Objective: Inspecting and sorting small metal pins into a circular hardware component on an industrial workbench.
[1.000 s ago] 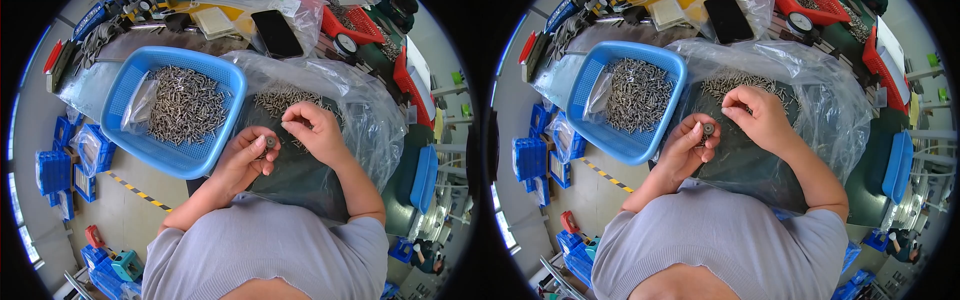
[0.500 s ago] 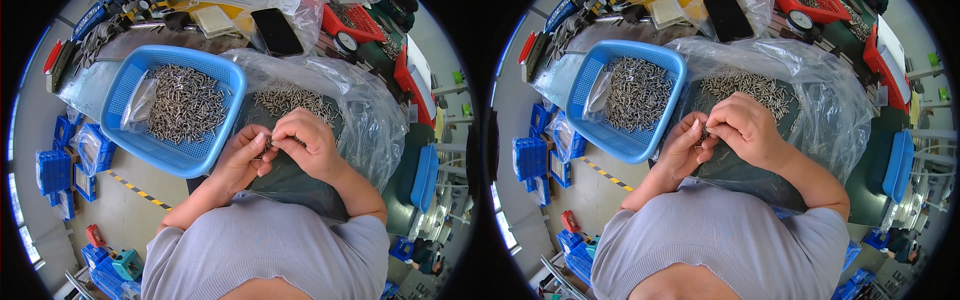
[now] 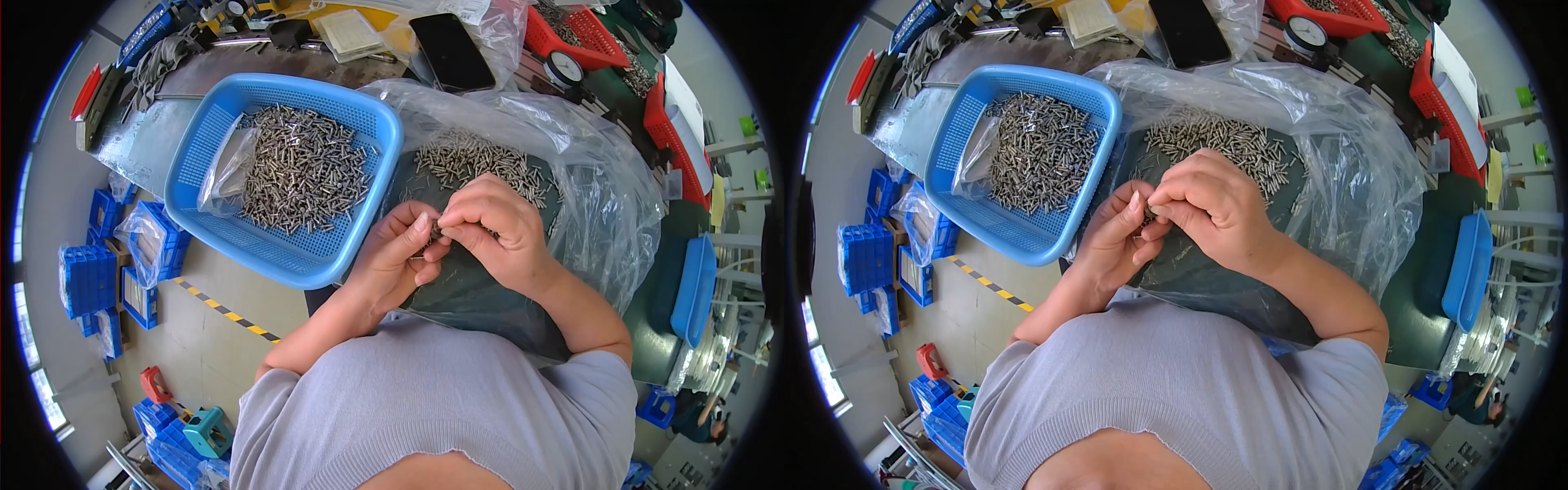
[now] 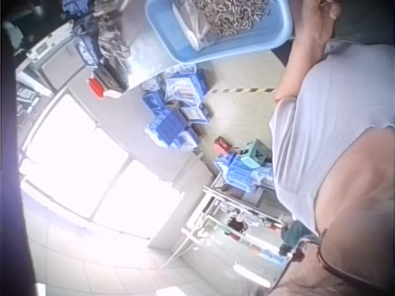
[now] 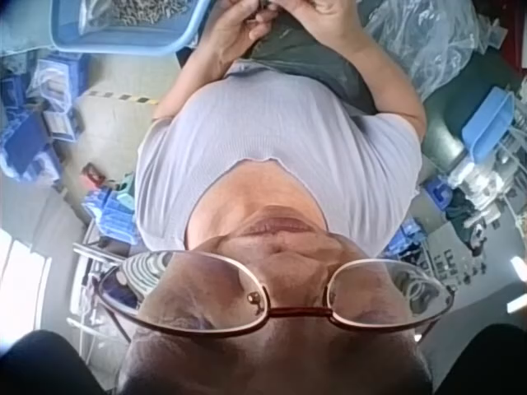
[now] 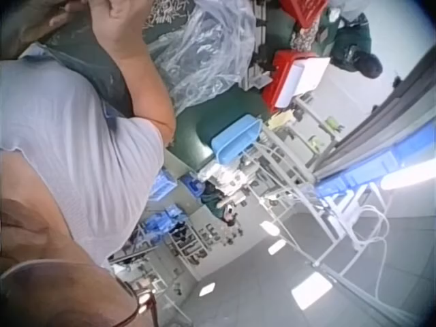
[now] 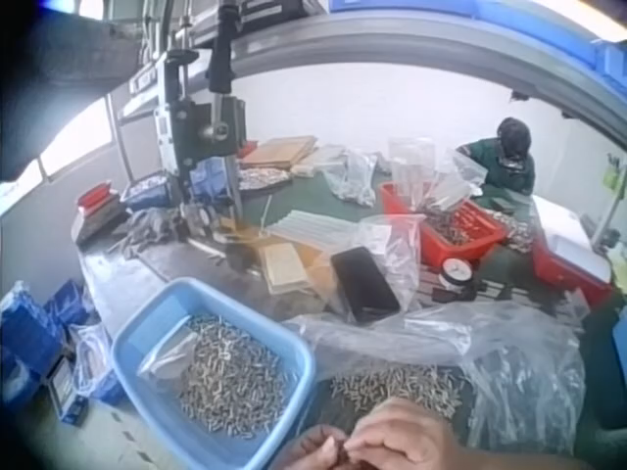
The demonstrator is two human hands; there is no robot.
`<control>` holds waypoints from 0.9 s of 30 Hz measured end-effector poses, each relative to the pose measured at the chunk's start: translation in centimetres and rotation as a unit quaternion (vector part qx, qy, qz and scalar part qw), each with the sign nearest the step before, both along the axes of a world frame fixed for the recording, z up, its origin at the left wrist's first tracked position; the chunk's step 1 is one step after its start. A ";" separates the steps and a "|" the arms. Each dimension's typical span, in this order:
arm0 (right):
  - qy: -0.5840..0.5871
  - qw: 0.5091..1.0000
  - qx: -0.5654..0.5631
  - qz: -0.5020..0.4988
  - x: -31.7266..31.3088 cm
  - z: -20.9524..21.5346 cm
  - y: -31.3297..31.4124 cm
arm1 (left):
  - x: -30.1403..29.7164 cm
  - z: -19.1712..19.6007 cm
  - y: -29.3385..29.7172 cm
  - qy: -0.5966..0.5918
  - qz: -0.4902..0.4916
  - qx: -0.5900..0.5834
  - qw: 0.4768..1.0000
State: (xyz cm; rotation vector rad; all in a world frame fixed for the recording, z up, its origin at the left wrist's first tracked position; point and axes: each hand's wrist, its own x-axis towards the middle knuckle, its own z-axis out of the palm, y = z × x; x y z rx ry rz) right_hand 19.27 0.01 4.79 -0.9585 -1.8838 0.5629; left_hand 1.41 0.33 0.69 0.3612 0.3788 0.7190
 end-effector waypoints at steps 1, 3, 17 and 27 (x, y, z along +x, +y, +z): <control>0.000 1.000 0.008 -0.001 -0.1 0.0 0.0 | 0.0 0.0 0.0 0.000 0.000 0.000 1.000; 0.000 1.000 0.003 -0.001 -0.2 0.1 0.0 | 0.0 0.1 0.0 0.003 -0.003 0.005 1.000; 0.003 0.997 -0.072 -0.027 -0.4 -0.1 -0.6 | -0.1 -0.1 -0.1 -0.001 0.006 -0.001 1.000; 0.210 0.943 -0.253 0.056 -0.3 -1.0 -0.5 | 0.1 0.5 0.0 0.003 -0.011 0.004 1.000</control>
